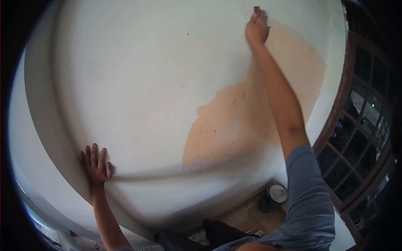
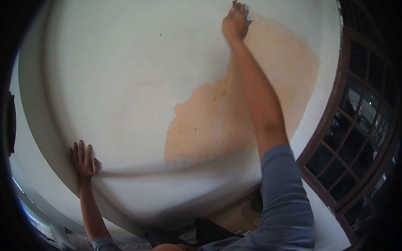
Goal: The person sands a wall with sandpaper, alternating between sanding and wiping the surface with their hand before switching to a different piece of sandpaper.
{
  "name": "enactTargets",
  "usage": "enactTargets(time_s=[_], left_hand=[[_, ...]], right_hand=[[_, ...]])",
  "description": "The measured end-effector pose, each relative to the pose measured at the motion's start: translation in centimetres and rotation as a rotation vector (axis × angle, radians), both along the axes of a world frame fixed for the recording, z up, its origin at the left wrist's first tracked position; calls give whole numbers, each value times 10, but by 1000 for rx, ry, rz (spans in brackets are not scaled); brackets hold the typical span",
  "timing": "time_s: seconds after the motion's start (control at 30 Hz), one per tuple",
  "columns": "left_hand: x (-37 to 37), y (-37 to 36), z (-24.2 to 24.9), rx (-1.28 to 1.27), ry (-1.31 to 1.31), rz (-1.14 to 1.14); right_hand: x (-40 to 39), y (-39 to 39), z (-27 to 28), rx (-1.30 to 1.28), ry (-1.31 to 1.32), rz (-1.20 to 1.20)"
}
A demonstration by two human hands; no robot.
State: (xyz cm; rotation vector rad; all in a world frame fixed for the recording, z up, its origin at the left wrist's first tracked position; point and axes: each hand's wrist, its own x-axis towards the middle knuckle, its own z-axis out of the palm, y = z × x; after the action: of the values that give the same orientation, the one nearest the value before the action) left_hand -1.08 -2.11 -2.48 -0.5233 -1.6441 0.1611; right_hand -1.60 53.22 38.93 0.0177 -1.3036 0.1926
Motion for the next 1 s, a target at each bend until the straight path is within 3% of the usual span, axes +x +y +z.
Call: enactTargets(time_s=[0.03,0.07,0.1,0.13,0.17,0.2,0.27,0.3,0.43,0.47,0.53,0.57,0.6,0.63,0.67,0.77,0.83,0.87,0.93,1.0], left_hand=[[1,0,-1,0,-8,-4],[2,0,0,6,-9,3],[3,1,0,9,-10,6],[3,1,0,9,-15,8],[4,3,-4,8,-27,7],[4,4,-6,18,-32,-8],[-1,-2,1,34,-13,-4],[-1,-2,-1,39,-23,1],[-1,1,-5,45,-38,-14],[0,1,-4,51,-39,-4],[1,2,-1,6,3,2],[1,0,-3,3,3,3],[1,0,-5,68,-38,-19],[0,4,-7,131,-80,-47],[1,9,-10,112,-78,-56],[-5,8,-8,207,46,-76],[-1,8,-8,204,-41,-55],[-1,9,-9,206,-72,-45],[3,12,-6,216,-58,-50],[1,8,-11,215,-56,-40]], right_hand=[[-7,-27,-41,82,87,-2],[-4,-54,-90,163,-57,-35],[-8,-82,-155,353,-156,-38],[12,-106,-221,735,-370,-96],[22,-127,-276,830,-456,357],[30,-123,-276,822,-466,358],[35,-108,-249,950,-436,86],[23,-85,-217,882,-360,9],[15,-31,-54,-68,-19,139],[10,-43,-57,-62,-21,149],[-4,-96,-86,163,-49,92],[-12,-146,-132,345,-109,112],[-2,-187,-189,724,-263,89],[22,-222,-230,878,-427,246],[14,-237,-256,904,-268,249],[24,-185,-206,1035,-262,140],[2,-108,-136,752,-155,-136],[-2,-69,-91,421,-214,226],[12,-32,-48,-29,-64,46],[-11,-68,-62,42,-32,27]])
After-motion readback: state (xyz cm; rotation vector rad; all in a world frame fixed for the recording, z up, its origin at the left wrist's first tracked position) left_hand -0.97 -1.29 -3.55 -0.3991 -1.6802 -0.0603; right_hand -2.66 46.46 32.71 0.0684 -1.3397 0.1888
